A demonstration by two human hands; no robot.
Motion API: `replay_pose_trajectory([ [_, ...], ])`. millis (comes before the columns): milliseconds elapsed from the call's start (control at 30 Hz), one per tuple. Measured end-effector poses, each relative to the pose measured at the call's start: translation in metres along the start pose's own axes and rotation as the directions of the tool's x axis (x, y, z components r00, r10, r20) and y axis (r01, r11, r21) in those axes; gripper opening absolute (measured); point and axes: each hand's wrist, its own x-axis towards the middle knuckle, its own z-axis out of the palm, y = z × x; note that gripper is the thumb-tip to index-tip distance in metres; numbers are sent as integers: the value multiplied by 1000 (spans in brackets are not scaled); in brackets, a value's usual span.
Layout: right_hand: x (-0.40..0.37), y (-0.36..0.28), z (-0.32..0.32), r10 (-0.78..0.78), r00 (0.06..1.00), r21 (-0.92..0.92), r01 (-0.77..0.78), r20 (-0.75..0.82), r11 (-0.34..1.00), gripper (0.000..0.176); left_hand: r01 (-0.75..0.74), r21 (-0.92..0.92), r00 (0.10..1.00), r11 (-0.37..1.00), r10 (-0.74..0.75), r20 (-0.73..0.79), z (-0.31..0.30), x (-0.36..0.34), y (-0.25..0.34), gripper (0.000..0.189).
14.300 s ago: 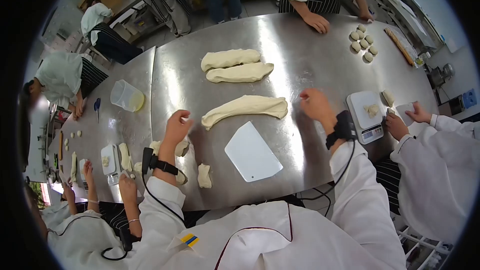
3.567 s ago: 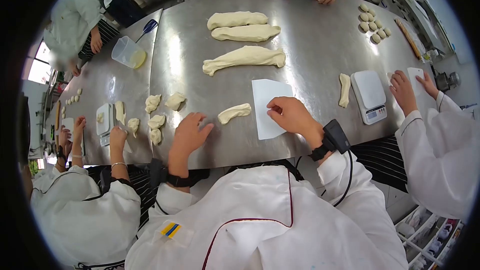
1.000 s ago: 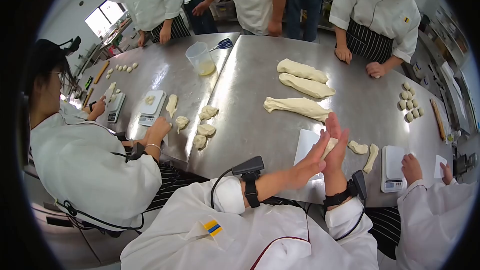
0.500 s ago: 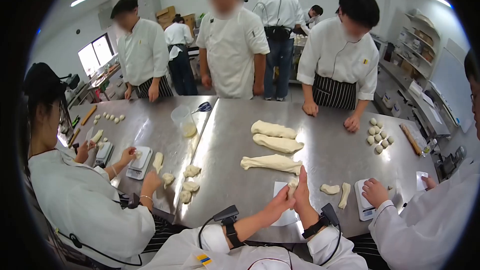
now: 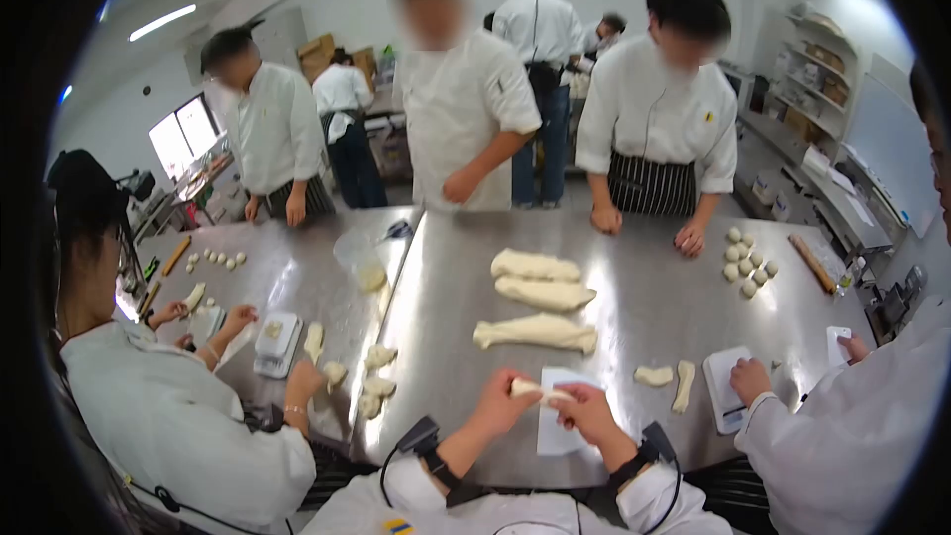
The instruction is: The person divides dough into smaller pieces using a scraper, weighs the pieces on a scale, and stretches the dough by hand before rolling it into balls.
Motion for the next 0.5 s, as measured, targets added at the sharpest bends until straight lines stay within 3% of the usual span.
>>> replay_pose_trajectory([
  [100,-5,8,-16,29,999,-36,-28,37,999,29,188,-227,981,956,-191,9,-12,-13,-8,29],
  [200,-6,14,-25,47,998,-64,-44,51,997,30,207,-280,978,937,-199,57,-19,-19,-27,28],
  [367,-10,21,-40,71,997,-164,-64,35,984,30,298,-228,954,927,-292,63,-22,-35,-46,24],
  [467,-16,32,-47,140,984,-286,-103,112,953,31,407,-192,913,893,-393,108,-24,-49,-65,19],
  [500,-18,34,-50,153,979,-302,-106,136,947,32,404,-131,915,905,-400,57,-23,-53,-56,17],
])
